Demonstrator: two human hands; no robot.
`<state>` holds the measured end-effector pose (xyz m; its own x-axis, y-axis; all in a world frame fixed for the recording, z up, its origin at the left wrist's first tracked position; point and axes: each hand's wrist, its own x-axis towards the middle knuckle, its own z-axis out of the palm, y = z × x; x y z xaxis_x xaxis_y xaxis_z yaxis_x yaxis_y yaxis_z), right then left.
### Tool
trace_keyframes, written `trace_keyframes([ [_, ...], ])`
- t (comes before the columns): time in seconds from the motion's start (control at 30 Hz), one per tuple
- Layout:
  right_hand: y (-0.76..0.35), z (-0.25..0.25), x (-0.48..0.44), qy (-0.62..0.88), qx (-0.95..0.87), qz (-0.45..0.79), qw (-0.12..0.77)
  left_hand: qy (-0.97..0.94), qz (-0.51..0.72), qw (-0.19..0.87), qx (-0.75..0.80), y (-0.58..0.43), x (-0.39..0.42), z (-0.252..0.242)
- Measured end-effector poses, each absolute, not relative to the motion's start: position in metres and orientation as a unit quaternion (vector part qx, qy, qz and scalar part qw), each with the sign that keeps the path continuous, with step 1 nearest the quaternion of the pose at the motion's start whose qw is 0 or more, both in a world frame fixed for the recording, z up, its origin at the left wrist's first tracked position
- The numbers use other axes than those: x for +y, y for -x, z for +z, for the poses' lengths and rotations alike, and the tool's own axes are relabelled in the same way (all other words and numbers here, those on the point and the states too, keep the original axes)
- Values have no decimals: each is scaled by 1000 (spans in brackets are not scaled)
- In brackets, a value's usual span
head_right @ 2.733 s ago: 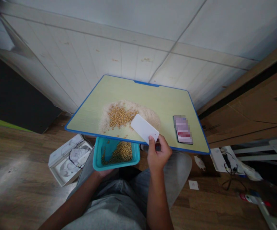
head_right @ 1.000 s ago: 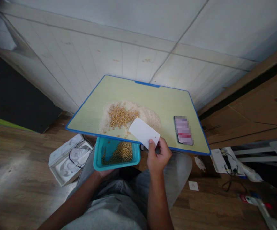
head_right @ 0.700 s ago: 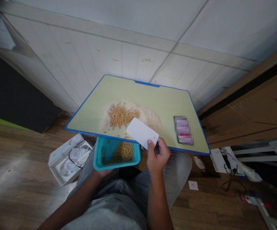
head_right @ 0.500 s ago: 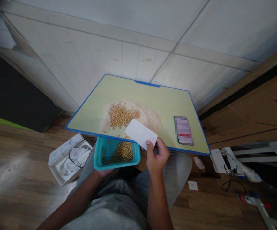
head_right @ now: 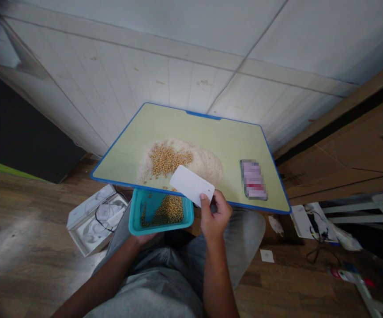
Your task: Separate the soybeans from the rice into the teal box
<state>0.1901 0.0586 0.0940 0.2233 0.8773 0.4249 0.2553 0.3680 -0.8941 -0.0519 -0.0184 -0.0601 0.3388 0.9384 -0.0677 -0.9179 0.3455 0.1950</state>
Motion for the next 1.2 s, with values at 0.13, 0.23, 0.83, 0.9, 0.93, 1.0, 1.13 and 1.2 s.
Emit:
trace_keyframes([
  [0.13, -188, 96, 59, 502, -574, 258, 593, -51, 566, 815, 110, 54, -17, -62],
  [0.23, -187, 98, 60, 500, -580, 257, 590, -43, 551, 823, 131, 56, -18, -60],
  [0.83, -186, 110, 66, 503, -607, 237, 567, 110, 538, 772, 321, 47, -13, -22],
  [0.9, -186, 110, 66, 505, -604, 233, 571, 103, 534, 777, 318, 48, -14, -21],
  [0.93, -186, 110, 66, 506, -603, 232, 572, 98, 531, 780, 316, 48, -14, -22],
  [1.0, -186, 111, 66, 506, -604, 233, 570, 83, 529, 786, 309, 50, -15, -28],
  [1.13, -185, 113, 66, 506, -613, 239, 558, 34, 531, 812, 241, 54, -18, -47],
  [1.2, -185, 113, 66, 504, -615, 240, 557, 22, 538, 817, 205, 56, -19, -55],
])
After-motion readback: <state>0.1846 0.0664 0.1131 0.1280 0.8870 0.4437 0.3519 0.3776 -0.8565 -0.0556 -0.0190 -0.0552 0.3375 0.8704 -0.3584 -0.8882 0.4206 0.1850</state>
